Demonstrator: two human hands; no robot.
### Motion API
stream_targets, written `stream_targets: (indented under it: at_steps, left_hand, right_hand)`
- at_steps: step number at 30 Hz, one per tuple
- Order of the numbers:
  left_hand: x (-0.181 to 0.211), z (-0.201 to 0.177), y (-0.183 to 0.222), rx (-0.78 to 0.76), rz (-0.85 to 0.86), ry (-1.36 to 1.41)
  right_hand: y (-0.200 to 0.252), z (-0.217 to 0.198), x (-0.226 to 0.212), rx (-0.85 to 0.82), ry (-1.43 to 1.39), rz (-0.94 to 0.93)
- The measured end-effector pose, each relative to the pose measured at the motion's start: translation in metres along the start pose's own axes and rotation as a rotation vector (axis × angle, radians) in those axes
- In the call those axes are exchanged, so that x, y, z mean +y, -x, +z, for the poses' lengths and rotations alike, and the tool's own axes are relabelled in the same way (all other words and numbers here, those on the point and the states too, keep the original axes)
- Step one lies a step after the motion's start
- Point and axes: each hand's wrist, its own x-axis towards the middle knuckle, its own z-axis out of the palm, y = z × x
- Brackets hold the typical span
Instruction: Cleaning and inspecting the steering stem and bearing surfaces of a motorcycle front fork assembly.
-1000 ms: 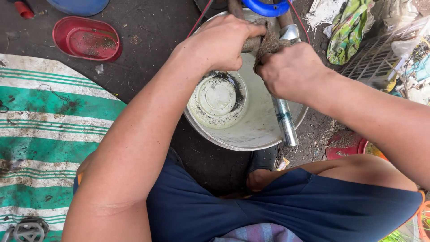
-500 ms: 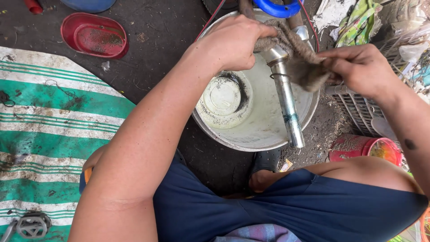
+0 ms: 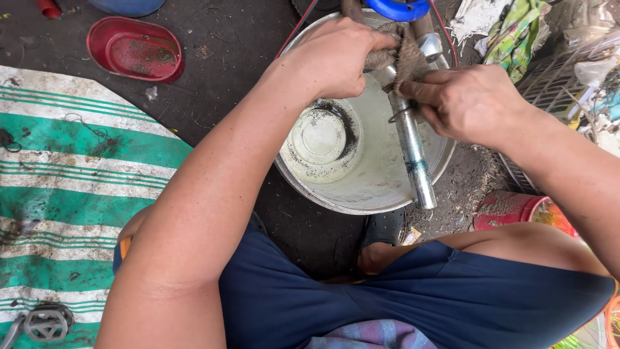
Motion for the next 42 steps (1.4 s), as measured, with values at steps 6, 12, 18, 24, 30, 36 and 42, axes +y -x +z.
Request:
stream_targets:
  at_steps: [6, 12, 18, 24, 30, 36, 42]
  left_hand:
    - [-0.014, 0.015, -0.011, 0.07, 0.078, -0.049]
    - [-0.016, 0.015, -0.011, 0.075, 0.119, -0.048]
    - [-0.02, 0.016, -0.01, 0.083, 0.151, -0.067]
    - [-0.005, 0.008, -0.002, 0.028, 0.094, -0.043]
    - [-0.003, 0.006, 0.003, 0.023, 0.075, -0.075]
    - [0.001, 0.006, 0.007, 0.012, 0.022, -0.097]
    - [0.004, 0.002, 0.012, -0.002, -0.026, -0.091]
  right_hand:
    - [-0.036, -0.014, -0.027, -0.151, 0.091, -0.095]
    - [-0.111, -0.089, -0.084, -0.921, 0.28, -0.119]
    - [-0.07, -0.042, -0.027, -0.502, 0.017, 0.067]
    - [0.056, 0.04, 0.057, 0.281, -0.572, 0.362]
    - [0.024, 0.0, -0.02, 0.024, -1.161, 0.962]
    - [0.013, 0.07, -0.024, 0.433, -2.112, 0.898]
    - [-0.003, 0.052, -0.028, 0.267, -1.971, 0.7]
